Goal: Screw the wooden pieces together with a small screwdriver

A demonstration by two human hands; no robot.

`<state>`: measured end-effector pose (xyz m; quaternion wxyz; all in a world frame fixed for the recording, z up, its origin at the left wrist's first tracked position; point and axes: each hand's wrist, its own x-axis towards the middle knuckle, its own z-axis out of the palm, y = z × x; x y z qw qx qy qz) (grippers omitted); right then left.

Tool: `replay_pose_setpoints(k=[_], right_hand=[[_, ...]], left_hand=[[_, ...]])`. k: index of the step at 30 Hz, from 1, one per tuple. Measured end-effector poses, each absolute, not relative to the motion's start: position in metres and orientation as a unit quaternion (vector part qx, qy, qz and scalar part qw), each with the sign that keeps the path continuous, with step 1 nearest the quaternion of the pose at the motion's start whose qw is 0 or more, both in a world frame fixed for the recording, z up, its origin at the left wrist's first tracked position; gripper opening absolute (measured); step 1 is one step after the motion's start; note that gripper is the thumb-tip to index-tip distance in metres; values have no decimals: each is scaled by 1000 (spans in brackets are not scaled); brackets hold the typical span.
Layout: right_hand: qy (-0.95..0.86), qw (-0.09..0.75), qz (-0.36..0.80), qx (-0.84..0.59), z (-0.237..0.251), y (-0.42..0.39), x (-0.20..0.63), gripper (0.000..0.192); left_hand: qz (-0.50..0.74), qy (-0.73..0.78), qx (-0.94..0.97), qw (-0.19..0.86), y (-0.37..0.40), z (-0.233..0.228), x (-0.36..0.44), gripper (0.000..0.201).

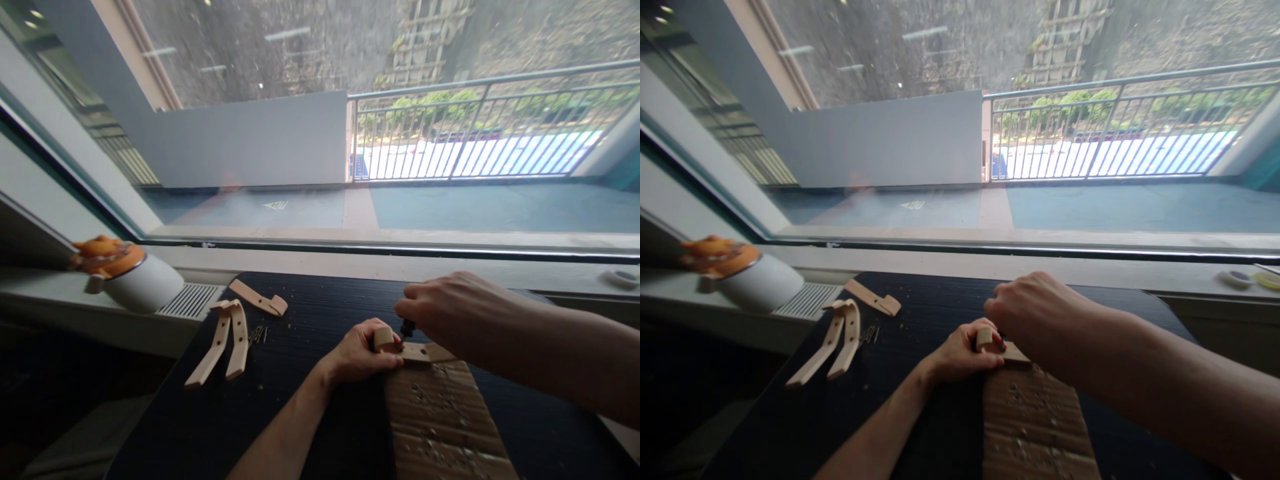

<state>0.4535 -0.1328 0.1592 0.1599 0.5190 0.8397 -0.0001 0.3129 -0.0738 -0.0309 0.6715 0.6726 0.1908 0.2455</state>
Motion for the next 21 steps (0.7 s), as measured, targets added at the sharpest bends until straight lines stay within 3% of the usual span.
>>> replay_pose_setpoints(k=[5,11,15,21], right_hand=[[822,138,-25,553,157,-137,459,21],[799,-41,-75,595,140,-133,472,12],[791,-157,-108,581,122,-119,483,18],[754,-244,-166,587,98,-111,499,26]], left_hand=[[241,198,674,669,-76,-29,312,23],[269,219,662,664,-70,-25,316,23],[265,245,670,649,-56,-18,326,23],[222,250,665,667,-44,-18,340,26]])
